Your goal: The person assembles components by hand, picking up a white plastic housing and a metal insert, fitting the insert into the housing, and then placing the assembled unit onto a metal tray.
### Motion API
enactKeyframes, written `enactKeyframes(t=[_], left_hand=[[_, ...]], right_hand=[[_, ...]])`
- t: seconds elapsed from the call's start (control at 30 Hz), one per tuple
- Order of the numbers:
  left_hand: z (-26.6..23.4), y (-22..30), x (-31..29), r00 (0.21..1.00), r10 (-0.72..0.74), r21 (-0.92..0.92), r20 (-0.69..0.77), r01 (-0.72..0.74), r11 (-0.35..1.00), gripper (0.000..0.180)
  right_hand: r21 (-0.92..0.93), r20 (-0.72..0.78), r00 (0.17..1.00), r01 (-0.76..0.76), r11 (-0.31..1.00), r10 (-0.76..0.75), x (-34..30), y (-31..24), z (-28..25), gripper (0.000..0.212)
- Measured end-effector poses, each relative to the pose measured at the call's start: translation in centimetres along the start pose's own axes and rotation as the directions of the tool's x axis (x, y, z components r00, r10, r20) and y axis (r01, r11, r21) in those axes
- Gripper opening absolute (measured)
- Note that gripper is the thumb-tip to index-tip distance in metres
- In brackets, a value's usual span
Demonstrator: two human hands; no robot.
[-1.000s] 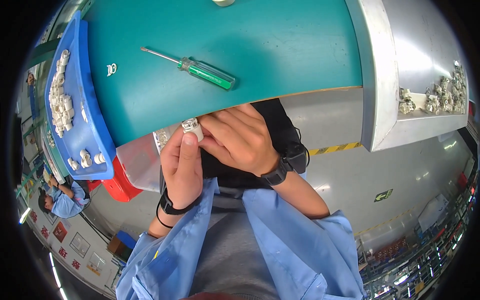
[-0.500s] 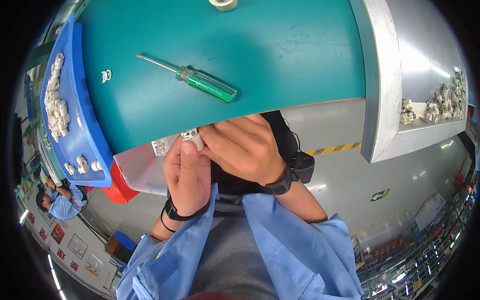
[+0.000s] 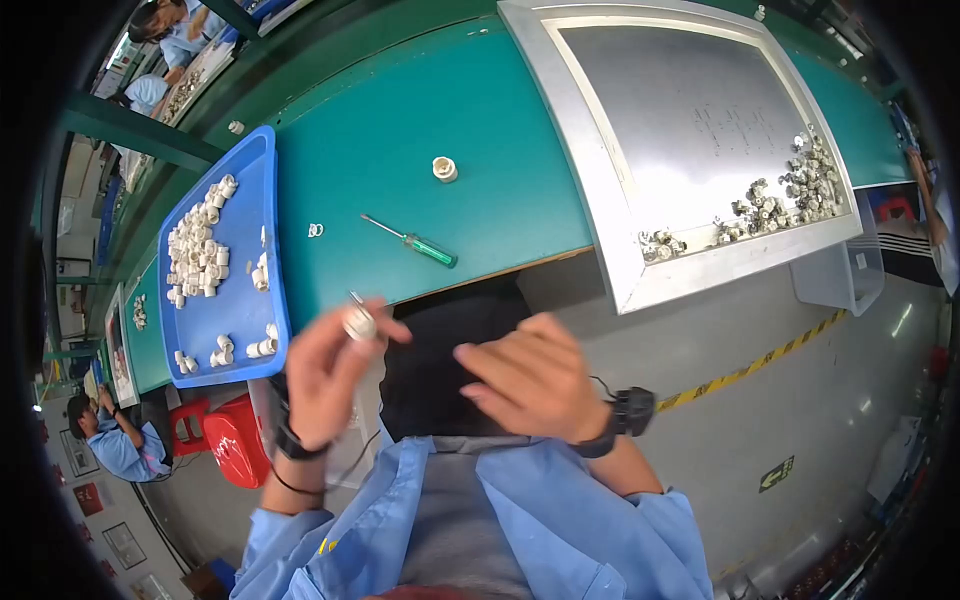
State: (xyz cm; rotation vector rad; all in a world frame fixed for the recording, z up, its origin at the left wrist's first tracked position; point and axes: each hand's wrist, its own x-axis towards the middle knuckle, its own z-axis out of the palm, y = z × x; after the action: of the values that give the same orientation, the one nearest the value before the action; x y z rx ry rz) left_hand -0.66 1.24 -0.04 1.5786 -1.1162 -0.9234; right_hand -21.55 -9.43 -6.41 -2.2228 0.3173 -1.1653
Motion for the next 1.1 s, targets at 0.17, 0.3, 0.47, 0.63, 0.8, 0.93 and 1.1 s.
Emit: enactKeyframes(t=[0.17,0.3,0.47,0.63,0.8,0.93,1.1], left_hand=[[-5.4,1.9,13.2,0.969,0.247,0.178,-0.014,-0.241,0.954,0.024],[-6.7,1.6,26.8,0.949,0.315,0.209,-0.025,-0.303,0.93,0.025],[-4.8,-1.9,42.4,0.935,0.354,0.399,0.006,-0.327,0.857,0.028],[-2.6,-4.1,47.5,0.985,0.162,0.717,0.067,-0.161,0.678,0.039],[-3.4,-3.9,45.0,0.912,0.393,0.737,-0.12,-0.184,0.651,0.05],[-8.2,0.8,37.2,0.858,0.503,0.571,0.109,-0.468,0.674,0.056],[-14.8,6.7,20.3,0.888,0.458,0.486,0.037,-0.416,0.768,0.033]], right_hand=[[-0.475,-0.211,0.972,-0.192,0.859,0.101,0.8,3.9,-9.3,0.024],[-0.786,-0.219,0.961,-0.277,0.553,0.17,3.7,7.9,-13.8,0.024],[-0.706,-0.156,0.897,-0.394,0.589,0.414,3.9,8.2,-15.4,0.025],[-0.647,-0.089,0.827,-0.471,0.599,0.555,4.4,7.1,-15.3,0.025],[-0.577,0.023,0.824,-0.452,0.68,0.567,5.4,6.6,-15.4,0.02],[-0.561,0.122,0.828,-0.398,0.726,0.548,5.2,7.0,-14.6,0.016],[-0.477,0.163,0.817,-0.426,0.769,0.553,4.9,7.3,-14.1,0.014]])
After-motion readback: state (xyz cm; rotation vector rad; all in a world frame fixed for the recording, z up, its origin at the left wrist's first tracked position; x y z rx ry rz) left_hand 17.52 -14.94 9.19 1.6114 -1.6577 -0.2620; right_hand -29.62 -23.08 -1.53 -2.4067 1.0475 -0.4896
